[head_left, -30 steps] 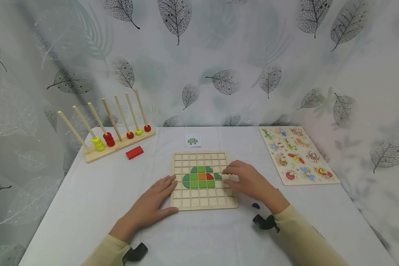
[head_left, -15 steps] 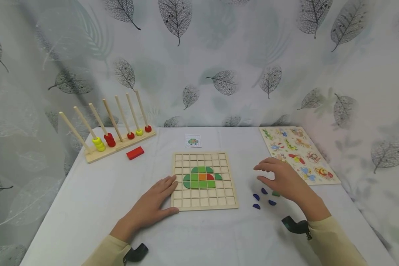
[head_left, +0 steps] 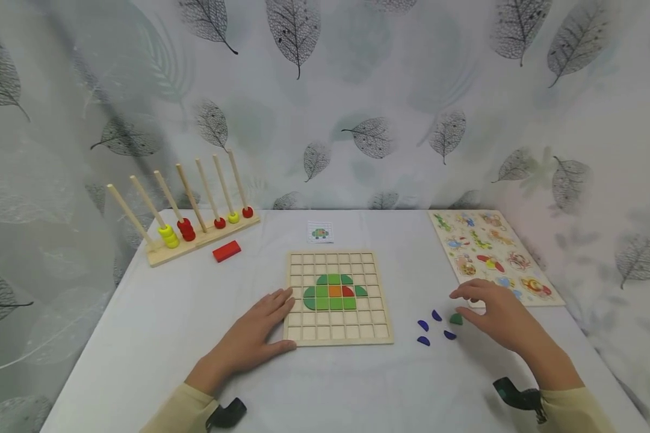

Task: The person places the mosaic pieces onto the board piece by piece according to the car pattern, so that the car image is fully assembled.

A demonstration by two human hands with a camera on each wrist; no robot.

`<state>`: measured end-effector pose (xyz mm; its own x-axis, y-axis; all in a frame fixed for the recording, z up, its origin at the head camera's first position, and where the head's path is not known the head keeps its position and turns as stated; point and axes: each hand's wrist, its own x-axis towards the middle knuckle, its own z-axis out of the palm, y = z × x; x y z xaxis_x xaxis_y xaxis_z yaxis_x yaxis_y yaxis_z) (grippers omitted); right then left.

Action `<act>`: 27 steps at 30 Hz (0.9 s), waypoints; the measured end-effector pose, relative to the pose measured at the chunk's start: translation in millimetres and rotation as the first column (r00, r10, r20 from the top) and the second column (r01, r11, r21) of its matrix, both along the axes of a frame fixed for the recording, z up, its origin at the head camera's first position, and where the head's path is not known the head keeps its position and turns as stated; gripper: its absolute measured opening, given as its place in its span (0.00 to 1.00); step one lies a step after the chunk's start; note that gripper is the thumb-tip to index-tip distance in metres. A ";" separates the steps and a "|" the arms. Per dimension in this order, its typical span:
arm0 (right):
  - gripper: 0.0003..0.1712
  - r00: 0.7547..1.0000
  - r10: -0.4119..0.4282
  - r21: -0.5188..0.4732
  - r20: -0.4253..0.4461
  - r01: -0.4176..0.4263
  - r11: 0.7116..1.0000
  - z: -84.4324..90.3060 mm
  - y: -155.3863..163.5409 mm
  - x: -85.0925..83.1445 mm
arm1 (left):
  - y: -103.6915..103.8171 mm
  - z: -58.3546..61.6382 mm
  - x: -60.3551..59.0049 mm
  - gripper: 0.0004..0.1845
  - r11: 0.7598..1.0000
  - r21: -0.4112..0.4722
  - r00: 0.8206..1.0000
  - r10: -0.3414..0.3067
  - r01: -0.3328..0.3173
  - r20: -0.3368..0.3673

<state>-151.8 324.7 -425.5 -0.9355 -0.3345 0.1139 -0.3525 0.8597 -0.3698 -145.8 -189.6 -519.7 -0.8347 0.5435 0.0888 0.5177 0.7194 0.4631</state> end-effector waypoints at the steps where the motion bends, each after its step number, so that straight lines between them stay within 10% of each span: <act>1: 0.16 1.000 -0.009 0.004 0.013 0.009 1.000 -1.7 2.4 0.9 | 0.4 0.2 0.3 0.50 1.000 0.003 1.000 -0.004 0.004 -0.007; 27: 0.15 0.981 -0.086 0.067 0.172 0.075 0.995 -37.4 12.2 11.6 | 0.2 1.7 0.3 0.50 1.000 -0.005 1.000 -0.014 0.014 -0.025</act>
